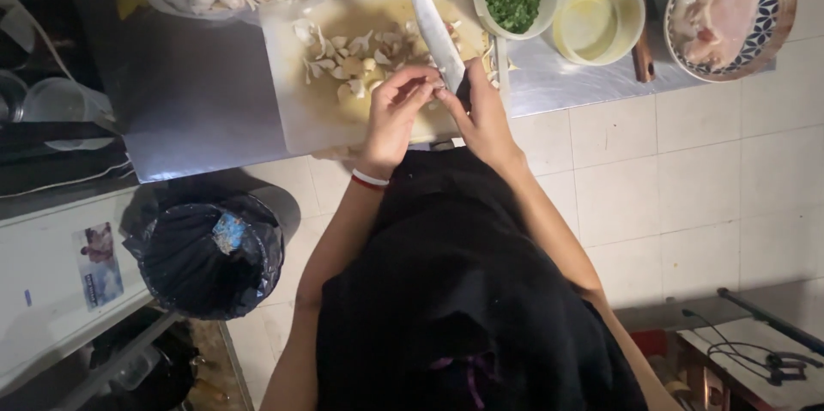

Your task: The person peels garlic cloves on a white cutting board using a knife to trim the ends and remove the skin. The peeled cloves are placed on the board while the skins are discarded into a nearby trash bin. The person handles the garlic cloves one by one, occasionally picking up new cloves from a plastic bag.

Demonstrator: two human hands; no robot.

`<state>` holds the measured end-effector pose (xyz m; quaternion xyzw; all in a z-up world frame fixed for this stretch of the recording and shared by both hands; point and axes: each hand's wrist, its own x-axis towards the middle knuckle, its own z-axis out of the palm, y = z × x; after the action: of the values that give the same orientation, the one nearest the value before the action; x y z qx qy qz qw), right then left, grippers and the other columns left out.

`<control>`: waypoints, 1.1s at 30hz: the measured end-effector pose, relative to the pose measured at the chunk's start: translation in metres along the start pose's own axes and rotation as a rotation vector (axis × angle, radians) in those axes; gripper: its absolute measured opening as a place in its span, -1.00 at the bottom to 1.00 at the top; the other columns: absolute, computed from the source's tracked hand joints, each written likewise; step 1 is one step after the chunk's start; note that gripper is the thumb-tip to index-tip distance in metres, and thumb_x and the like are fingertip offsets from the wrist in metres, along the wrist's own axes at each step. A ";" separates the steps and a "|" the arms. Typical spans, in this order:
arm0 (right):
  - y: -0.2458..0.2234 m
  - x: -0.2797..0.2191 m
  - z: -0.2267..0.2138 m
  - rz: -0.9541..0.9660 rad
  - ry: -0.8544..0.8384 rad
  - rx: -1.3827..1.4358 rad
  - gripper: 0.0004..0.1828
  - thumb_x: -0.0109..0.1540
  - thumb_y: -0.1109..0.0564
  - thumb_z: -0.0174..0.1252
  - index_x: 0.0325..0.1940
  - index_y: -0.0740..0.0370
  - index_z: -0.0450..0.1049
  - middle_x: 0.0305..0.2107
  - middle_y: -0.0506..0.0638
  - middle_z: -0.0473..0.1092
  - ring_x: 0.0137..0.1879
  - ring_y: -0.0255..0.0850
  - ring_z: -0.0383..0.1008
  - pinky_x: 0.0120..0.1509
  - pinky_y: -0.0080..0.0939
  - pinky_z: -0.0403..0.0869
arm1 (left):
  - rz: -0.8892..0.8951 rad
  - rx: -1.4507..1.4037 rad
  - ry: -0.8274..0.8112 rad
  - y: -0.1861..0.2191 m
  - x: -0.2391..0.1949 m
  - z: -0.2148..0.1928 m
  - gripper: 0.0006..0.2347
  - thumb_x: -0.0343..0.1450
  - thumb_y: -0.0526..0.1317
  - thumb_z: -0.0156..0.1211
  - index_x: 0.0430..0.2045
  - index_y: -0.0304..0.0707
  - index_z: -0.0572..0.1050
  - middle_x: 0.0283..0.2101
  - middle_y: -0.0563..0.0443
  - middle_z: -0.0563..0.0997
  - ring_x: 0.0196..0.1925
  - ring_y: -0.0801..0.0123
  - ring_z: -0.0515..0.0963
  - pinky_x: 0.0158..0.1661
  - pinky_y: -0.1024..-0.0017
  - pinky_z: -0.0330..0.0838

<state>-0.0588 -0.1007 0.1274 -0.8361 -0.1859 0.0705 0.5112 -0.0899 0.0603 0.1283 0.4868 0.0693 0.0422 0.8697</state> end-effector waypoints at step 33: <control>0.008 -0.007 0.022 0.009 0.110 0.197 -0.82 0.37 0.10 0.13 -0.12 0.25 0.32 -0.54 0.03 0.22 -0.34 -0.24 0.23 -0.23 -0.16 0.29 | 0.163 0.316 0.159 0.037 -0.021 0.020 -0.88 0.36 -0.47 0.36 -0.28 -0.45 0.63 -0.33 -0.14 0.61 -0.23 0.37 0.66 -0.17 0.45 0.65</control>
<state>-0.0703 -0.0879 0.1097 -0.7852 -0.1460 0.0449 0.6001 -0.1072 0.0599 0.1716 0.6166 0.1040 0.1394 0.7679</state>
